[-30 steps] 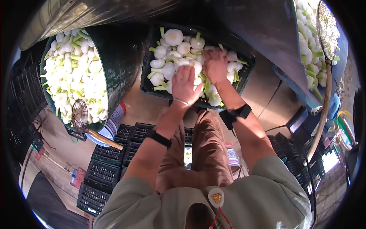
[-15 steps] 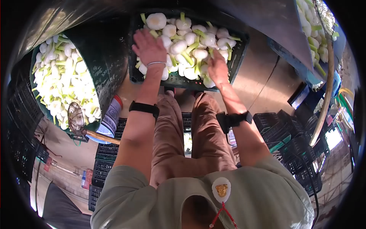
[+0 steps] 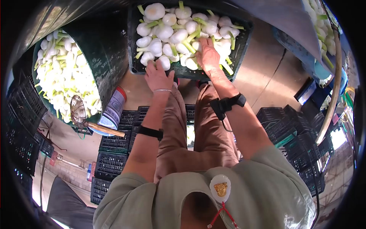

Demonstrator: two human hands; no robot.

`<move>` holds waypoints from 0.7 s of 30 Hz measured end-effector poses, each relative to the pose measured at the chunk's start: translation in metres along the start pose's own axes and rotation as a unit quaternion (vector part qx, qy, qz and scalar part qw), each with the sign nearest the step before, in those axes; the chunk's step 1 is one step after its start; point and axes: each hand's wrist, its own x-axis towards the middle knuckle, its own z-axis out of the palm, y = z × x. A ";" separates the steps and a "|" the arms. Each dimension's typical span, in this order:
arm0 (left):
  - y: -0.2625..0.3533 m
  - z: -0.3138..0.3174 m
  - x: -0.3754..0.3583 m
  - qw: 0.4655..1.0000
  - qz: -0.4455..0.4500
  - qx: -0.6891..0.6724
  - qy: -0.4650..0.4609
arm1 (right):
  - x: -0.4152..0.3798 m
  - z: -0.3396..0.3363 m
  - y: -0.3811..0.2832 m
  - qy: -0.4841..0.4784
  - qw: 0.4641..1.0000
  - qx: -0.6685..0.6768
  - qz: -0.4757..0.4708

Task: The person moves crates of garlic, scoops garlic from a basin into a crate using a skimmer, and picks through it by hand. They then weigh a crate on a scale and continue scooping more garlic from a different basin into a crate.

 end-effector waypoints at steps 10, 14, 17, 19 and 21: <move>-0.020 -0.006 0.014 0.993 0.068 -0.081 -0.047 | -0.056 0.022 -0.026 0.121 0.975 0.179 0.047; -0.023 -0.003 0.005 0.987 0.126 -0.094 -0.019 | -0.085 -0.018 -0.010 0.105 0.985 0.081 0.113; -0.016 0.000 0.003 0.986 0.138 -0.092 0.004 | -0.083 0.000 0.035 0.022 0.998 0.029 0.042; -0.011 0.002 0.007 0.988 0.130 -0.081 0.012 | -0.068 0.019 0.056 0.006 0.998 0.063 0.011; -0.008 0.002 0.007 0.991 0.116 -0.068 0.002 | -0.057 0.011 0.070 0.038 0.989 -0.065 -0.127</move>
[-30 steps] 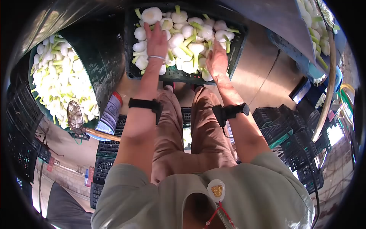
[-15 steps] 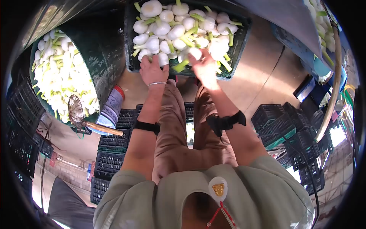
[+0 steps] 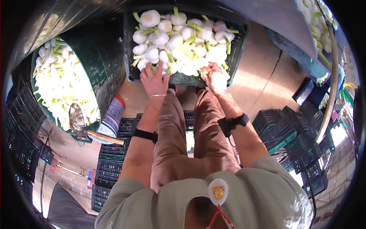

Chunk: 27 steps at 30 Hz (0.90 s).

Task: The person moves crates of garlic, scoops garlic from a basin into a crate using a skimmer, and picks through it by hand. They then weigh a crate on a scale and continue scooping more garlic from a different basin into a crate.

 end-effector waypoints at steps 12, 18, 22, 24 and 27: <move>-0.006 -0.022 0.009 0.986 0.013 -0.166 0.000 | 0.083 -0.067 -0.057 -0.012 0.933 0.139 0.333; 0.027 -0.032 0.079 0.983 0.174 0.041 -0.038 | 0.098 -0.065 -0.077 0.141 0.988 0.052 0.038; 0.003 -0.016 0.113 0.999 0.042 0.016 -0.011 | 0.159 -0.027 -0.039 0.060 0.992 -0.115 -0.010; -0.009 -0.010 0.115 0.996 0.046 -0.077 0.016 | 0.158 -0.028 -0.025 0.151 0.980 0.096 0.087; -0.010 -0.004 0.109 0.984 0.037 -0.165 0.052 | 0.148 -0.039 -0.017 0.121 0.817 0.484 0.289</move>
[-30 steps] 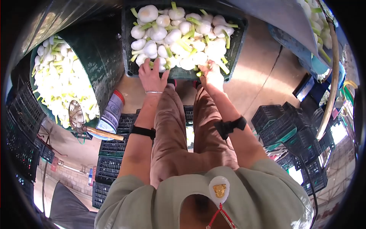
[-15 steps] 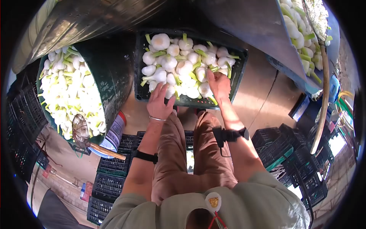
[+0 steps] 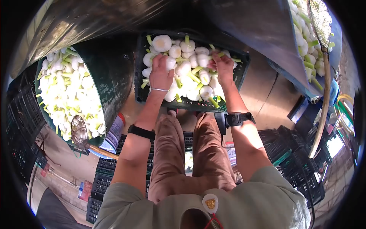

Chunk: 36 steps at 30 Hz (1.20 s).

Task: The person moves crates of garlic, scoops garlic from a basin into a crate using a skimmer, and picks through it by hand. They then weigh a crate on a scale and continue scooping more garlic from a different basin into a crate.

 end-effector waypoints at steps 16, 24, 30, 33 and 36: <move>-0.001 -0.005 -0.006 0.872 -0.234 -0.430 0.019 | 0.002 0.045 -0.016 0.023 0.853 -0.417 -0.313; 0.008 -0.052 -0.027 0.613 -0.336 -0.715 -0.003 | -0.061 -0.046 -0.030 0.139 0.791 -0.501 -0.323; 0.013 -0.052 -0.046 0.581 -0.335 -0.741 -0.028 | -0.064 -0.081 0.056 0.036 0.877 -0.401 -0.264; 0.023 -0.047 -0.053 0.582 -0.351 -0.733 -0.025 | -0.062 -0.098 0.086 0.098 0.956 -0.237 -0.145; 0.030 -0.046 -0.062 0.574 -0.348 -0.741 -0.037 | -0.055 -0.095 0.082 0.125 0.971 -0.180 -0.096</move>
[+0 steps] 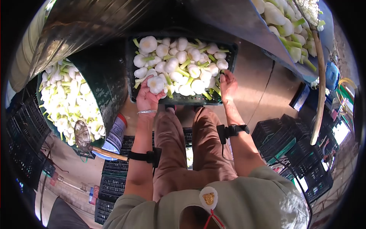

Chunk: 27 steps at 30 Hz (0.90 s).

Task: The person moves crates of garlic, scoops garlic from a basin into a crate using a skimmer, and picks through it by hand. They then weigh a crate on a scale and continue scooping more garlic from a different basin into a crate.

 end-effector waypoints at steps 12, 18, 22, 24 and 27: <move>-0.032 0.023 -0.013 0.998 -0.056 -0.032 -0.023 | 0.054 -0.004 -0.047 -0.116 0.906 -0.367 -0.177; -0.033 0.038 -0.016 0.998 -0.056 -0.003 -0.002 | 0.037 -0.024 -0.060 -0.081 0.927 -0.304 -0.205; -0.032 0.036 -0.023 0.997 -0.078 0.019 0.014 | 0.040 0.000 -0.062 -0.169 0.850 -0.462 -0.189; -0.037 0.031 -0.027 0.994 -0.094 0.038 0.048 | 0.056 0.009 -0.058 -0.226 0.816 -0.511 -0.147; -0.038 0.033 -0.036 0.992 -0.101 0.074 0.020 | 0.032 -0.021 -0.097 -0.142 0.878 -0.423 -0.176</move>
